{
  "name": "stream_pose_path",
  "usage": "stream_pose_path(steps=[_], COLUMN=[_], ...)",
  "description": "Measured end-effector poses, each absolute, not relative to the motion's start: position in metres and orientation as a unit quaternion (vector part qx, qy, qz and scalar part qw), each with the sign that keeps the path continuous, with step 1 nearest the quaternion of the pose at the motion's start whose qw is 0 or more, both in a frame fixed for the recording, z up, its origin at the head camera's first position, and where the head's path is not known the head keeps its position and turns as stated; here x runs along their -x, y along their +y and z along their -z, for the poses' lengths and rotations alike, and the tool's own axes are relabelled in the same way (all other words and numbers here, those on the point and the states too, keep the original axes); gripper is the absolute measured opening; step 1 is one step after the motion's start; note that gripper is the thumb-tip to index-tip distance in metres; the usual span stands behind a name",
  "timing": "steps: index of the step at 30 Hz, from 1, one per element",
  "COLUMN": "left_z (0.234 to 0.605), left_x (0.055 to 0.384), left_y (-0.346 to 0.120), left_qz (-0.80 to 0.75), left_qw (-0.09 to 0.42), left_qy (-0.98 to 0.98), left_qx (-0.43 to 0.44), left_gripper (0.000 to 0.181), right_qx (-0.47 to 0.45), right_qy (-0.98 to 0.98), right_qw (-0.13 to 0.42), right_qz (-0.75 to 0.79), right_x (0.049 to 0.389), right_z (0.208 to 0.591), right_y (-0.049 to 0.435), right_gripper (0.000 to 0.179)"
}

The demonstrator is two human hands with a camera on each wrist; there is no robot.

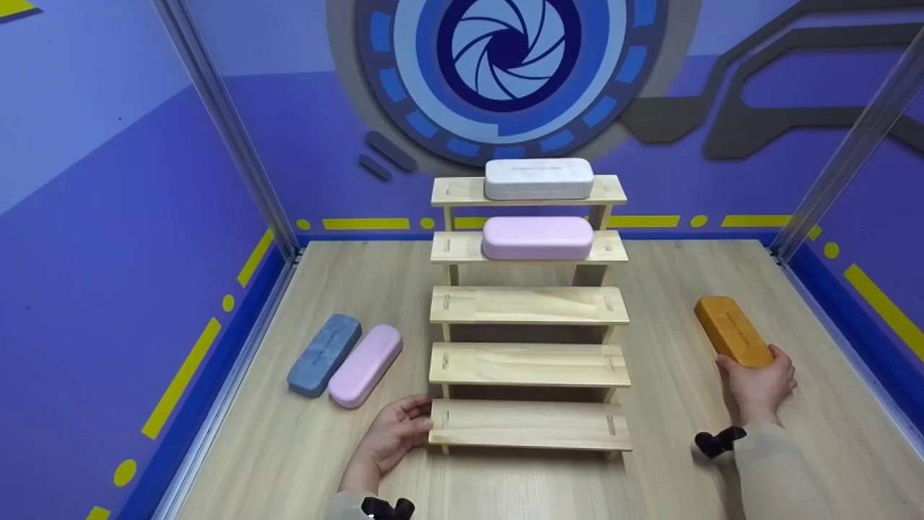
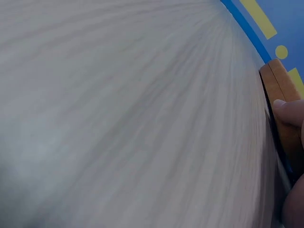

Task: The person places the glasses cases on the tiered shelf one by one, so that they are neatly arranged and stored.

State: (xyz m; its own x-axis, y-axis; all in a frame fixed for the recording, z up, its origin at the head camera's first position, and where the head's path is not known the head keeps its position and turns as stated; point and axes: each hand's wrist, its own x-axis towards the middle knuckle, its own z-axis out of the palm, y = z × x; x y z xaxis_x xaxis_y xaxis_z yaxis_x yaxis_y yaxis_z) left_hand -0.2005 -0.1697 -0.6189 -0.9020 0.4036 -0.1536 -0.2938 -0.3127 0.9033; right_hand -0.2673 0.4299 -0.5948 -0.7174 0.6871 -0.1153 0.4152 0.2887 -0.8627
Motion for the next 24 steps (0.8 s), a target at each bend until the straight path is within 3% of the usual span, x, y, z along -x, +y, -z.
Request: stream_pose_path(steps=[13,24], left_z=[0.619,0.619], left_x=[0.201,0.201], left_y=[-0.169,-0.169], left_qz=[-0.804,-0.812], left_qw=[0.214,0.216], left_qy=[0.553,0.539], left_qx=[-0.051,-0.058], left_gripper=[0.056,0.041], right_qx=[0.355,0.336], right_qy=[-0.717,-0.678], right_qw=[0.168,0.179], right_qz=[-0.576,-0.628], right_x=[0.263,0.261], right_z=[0.587,0.568], right_y=[0.436,0.438], right_gripper=[0.092,0.095])
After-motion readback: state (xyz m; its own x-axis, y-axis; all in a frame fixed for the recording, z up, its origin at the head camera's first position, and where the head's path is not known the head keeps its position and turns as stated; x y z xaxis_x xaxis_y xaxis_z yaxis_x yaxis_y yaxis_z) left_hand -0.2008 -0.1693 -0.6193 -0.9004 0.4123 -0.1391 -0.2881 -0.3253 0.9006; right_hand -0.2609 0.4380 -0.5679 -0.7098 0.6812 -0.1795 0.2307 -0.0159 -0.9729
